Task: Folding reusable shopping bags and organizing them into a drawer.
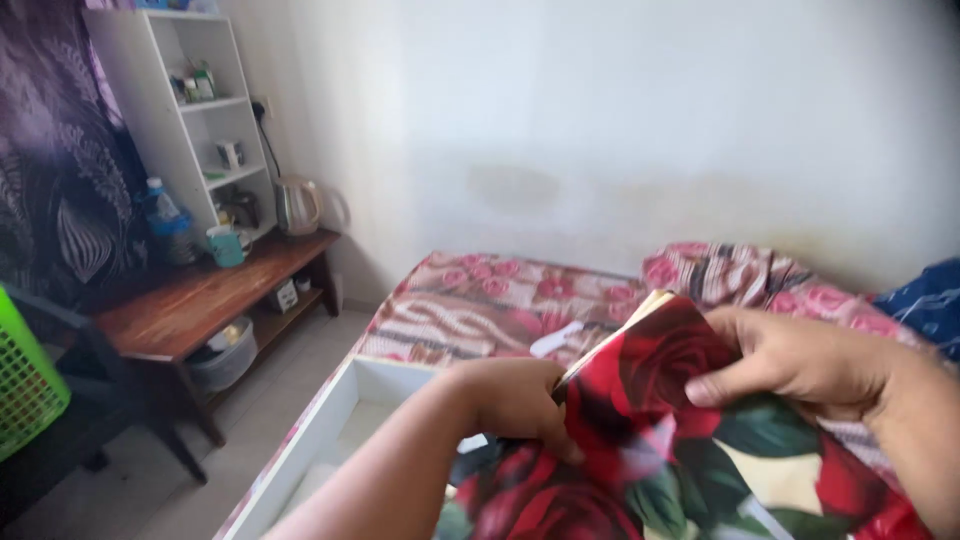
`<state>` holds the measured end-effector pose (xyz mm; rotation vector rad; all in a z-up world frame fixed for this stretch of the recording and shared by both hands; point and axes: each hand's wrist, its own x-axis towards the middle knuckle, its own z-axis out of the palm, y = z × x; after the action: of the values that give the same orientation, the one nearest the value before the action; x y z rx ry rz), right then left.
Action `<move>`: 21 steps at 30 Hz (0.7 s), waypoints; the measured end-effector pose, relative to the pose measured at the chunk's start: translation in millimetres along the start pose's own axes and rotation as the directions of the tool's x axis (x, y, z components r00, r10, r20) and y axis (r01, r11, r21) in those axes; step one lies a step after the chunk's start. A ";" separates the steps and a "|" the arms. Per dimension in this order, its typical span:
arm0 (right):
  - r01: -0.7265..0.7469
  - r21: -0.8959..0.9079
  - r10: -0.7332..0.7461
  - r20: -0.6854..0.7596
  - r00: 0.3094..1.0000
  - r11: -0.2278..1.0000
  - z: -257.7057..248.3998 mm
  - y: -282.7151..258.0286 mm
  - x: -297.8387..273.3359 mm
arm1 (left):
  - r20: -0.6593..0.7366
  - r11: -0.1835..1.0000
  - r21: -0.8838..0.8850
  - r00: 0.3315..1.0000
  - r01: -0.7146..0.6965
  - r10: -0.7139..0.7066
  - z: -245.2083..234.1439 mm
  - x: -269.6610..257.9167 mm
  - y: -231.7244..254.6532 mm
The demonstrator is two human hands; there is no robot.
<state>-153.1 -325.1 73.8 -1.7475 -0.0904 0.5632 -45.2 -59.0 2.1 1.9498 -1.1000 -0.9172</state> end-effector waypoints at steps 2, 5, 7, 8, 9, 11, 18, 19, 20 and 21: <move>0.051 0.004 -0.051 -0.006 0.999 0.999 14.0 0.3 10.9 | -0.146 0.968 0.234 0.987 0.095 -0.061 12.1 9.3 -19.0; -0.324 -0.518 -0.009 -0.539 0.842 0.792 49.5 -17.8 25.9 | -0.451 0.949 -0.297 0.860 0.110 -0.241 28.6 21.5 -52.7; -0.407 -0.786 -0.431 -0.603 0.671 0.465 79.4 -18.7 34.3 | -0.574 0.534 -0.813 0.482 -0.234 -0.662 45.6 25.4 -78.0; -0.406 -0.786 -0.413 -0.599 0.686 0.466 96.6 -13.2 38.9 | -0.557 0.520 -0.825 0.478 -0.223 -0.679 45.0 0.4 -52.3; -0.315 -0.828 -0.461 -0.529 0.712 0.463 114.1 -8.4 43.1 | -0.268 0.109 -0.953 0.623 -0.281 -0.735 42.5 -24.4 -26.0; -0.214 -0.866 -0.512 -0.449 0.732 0.452 137.8 11.2 54.0 | 0.002 -0.326 -0.905 0.765 -0.272 -0.643 37.4 -38.9 -27.5; 0.309 -0.882 -0.419 0.145 0.896 0.355 153.7 30.1 69.6 | -0.200 -0.237 -0.947 0.976 -0.215 -0.087 52.0 -3.9 -133.7; 0.316 -0.783 -0.293 0.179 0.939 0.535 147.6 26.3 69.9 | -0.182 -0.319 -0.928 0.981 -0.194 -0.068 57.1 -1.4 -136.7; 0.317 -0.788 -0.291 0.183 0.939 0.528 146.1 24.0 71.5 | -0.189 -0.321 -0.926 0.980 -0.199 -0.064 55.4 -3.2 -131.2; 0.357 -0.749 -0.266 0.246 0.932 0.558 144.1 21.6 72.7 | -0.188 -0.382 -0.907 0.982 -0.178 -0.011 53.8 -4.6 -125.3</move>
<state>-154.3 -175.6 9.2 -2.4843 -0.8347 0.3542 -43.0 -18.6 -128.2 0.2351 0.0451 -1.0010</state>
